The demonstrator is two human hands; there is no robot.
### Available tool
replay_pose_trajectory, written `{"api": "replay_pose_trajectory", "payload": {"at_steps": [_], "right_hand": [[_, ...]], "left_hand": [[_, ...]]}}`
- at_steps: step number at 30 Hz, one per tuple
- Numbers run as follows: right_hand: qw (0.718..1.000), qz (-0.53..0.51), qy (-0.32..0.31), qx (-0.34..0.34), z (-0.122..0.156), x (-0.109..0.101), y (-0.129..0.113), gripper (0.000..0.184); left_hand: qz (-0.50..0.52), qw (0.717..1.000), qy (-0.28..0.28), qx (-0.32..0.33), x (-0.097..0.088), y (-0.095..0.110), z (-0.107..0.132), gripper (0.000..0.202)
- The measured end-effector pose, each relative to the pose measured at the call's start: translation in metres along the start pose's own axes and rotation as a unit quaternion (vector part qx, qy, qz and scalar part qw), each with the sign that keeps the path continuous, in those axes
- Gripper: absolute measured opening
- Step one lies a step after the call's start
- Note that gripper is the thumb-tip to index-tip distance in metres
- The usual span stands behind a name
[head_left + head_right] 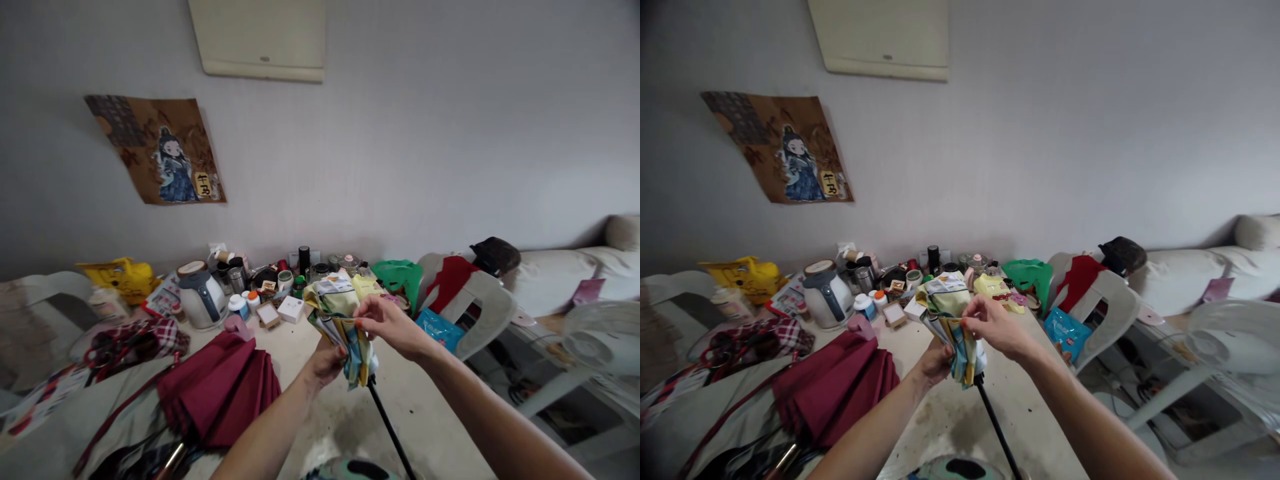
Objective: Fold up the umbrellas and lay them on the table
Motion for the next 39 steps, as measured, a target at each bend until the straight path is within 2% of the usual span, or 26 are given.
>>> {"api": "replay_pose_trajectory", "payload": {"at_steps": [3, 5, 7, 8, 10, 17, 19, 21, 22, 24, 26, 28, 30, 34, 37, 39], "right_hand": [[0.997, 0.029, 0.006, 0.077, 0.002, 0.002, 0.022, 0.029], [0.993, 0.044, -0.037, 0.104, 0.004, 0.015, 0.032, 0.023], [0.995, 0.026, -0.059, 0.075, 0.004, 0.023, 0.030, 0.023], [0.998, 0.015, -0.047, 0.049, 0.003, 0.022, 0.026, 0.024], [1.000, 0.006, -0.012, 0.004, 0.000, 0.015, 0.018, 0.023], [0.994, -0.023, 0.052, -0.091, -0.017, -0.010, -0.002, 0.021], [0.990, -0.040, 0.113, -0.078, -0.020, -0.019, 0.005, 0.021], [0.985, -0.036, 0.168, -0.014, -0.020, -0.023, 0.023, 0.023], [0.985, -0.013, 0.172, 0.022, -0.019, -0.019, 0.034, 0.024], [0.987, 0.071, 0.131, 0.055, -0.015, -0.002, 0.048, 0.026], [0.986, 0.137, 0.086, 0.029, -0.010, 0.014, 0.052, 0.026], [0.985, 0.147, 0.093, -0.014, -0.007, 0.016, 0.050, 0.023], [0.987, 0.119, 0.110, -0.024, -0.011, 0.008, 0.052, 0.017], [0.981, 0.115, 0.154, 0.001, -0.019, -0.011, 0.060, 0.011], [0.964, 0.120, 0.231, -0.044, -0.007, -0.025, 0.042, 0.012], [0.958, 0.125, 0.243, -0.086, 0.004, -0.023, 0.024, 0.020]], "left_hand": [[0.009, 1.000, 0.021, 0.009, -0.006, 0.004, 0.002, 0.063], [0.011, 1.000, 0.021, 0.000, -0.007, 0.003, 0.003, 0.062], [0.017, 1.000, 0.024, -0.011, -0.008, 0.002, 0.004, 0.061], [0.020, 0.999, 0.031, -0.015, -0.009, 0.001, 0.004, 0.062], [0.025, 0.998, 0.048, -0.022, -0.013, 0.000, 0.004, 0.063], [0.044, 0.994, 0.093, -0.038, -0.021, -0.005, 0.004, 0.061], [0.053, 0.989, 0.128, -0.041, -0.028, -0.008, 0.004, 0.060], [0.065, 0.984, 0.159, -0.039, -0.034, -0.011, 0.003, 0.060], [0.071, 0.983, 0.167, -0.039, -0.037, -0.012, 0.003, 0.060], [0.079, 0.981, 0.174, -0.046, -0.041, -0.014, 0.003, 0.056], [0.083, 0.979, 0.180, -0.056, -0.044, -0.016, 0.003, 0.051], [0.088, 0.976, 0.185, -0.069, -0.045, -0.018, 0.004, 0.051], [0.097, 0.975, 0.187, -0.076, -0.044, -0.020, 0.004, 0.056], [0.109, 0.973, 0.189, -0.078, -0.039, -0.023, 0.004, 0.061], [0.120, 0.968, 0.208, -0.077, -0.040, -0.025, 0.006, 0.058], [0.125, 0.966, 0.215, -0.074, -0.039, -0.024, 0.006, 0.057]]}}
Point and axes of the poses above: each hand's wrist, its own z-axis away from the middle knuckle, its own x-axis out of the palm, y = z × x, the point moved 9 cm from there along -z, towards the middle knuckle, and after that the axes turned 14 degrees about x, right-handed, at the moved point
